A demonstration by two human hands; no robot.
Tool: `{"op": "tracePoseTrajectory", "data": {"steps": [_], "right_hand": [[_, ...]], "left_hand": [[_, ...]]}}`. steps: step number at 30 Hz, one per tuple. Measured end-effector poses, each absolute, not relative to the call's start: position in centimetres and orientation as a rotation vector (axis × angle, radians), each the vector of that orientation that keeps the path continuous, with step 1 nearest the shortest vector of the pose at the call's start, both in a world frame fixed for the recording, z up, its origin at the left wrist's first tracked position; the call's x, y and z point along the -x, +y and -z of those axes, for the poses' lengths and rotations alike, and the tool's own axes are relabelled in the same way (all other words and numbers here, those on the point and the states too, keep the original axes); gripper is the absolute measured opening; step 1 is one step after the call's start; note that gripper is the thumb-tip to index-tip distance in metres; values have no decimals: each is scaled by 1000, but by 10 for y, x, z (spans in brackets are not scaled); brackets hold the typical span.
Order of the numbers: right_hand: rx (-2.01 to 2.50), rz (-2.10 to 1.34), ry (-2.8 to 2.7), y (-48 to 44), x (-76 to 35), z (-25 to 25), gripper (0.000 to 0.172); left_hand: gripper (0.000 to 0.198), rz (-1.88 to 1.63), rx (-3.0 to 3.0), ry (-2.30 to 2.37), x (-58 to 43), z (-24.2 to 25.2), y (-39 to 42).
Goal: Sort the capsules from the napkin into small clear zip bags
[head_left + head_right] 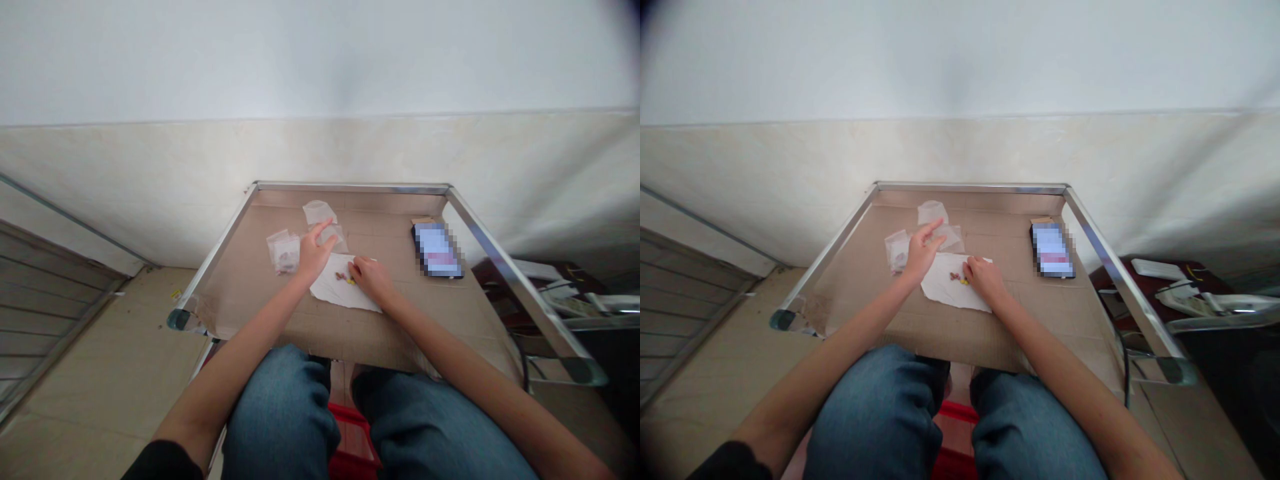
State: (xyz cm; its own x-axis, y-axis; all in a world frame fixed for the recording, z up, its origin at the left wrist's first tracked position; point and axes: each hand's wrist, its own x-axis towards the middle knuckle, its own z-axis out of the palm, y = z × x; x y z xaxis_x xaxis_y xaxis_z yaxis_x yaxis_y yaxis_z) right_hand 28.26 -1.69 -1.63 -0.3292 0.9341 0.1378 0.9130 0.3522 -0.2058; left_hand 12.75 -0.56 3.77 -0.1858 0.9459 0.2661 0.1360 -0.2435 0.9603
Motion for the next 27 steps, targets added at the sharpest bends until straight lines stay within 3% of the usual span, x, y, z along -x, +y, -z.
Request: {"op": "tracePoseTrajectory", "data": {"steps": [8,14,18,22,27], "right_hand": [[1675,-36,-2406,-19,-283,17,34],[1656,9,-2403,-20,-283,17,35],[1643,-2,-2389,-21,-283,17,34],[1622,18,-2373,-21,-284,18,33],[1539,40,-2323,-19,-286,22,28]], "left_hand": [[37,-1213,-1165,1313,-139,12,4],[42,-953,-1170,1449,-134,6,0],[35,-1098,-1499,1732,-129,-5,14],[61,-1145,-1754,1947,-136,-16,37],[85,-714,-1849,2207,-153,-12,58]]}}
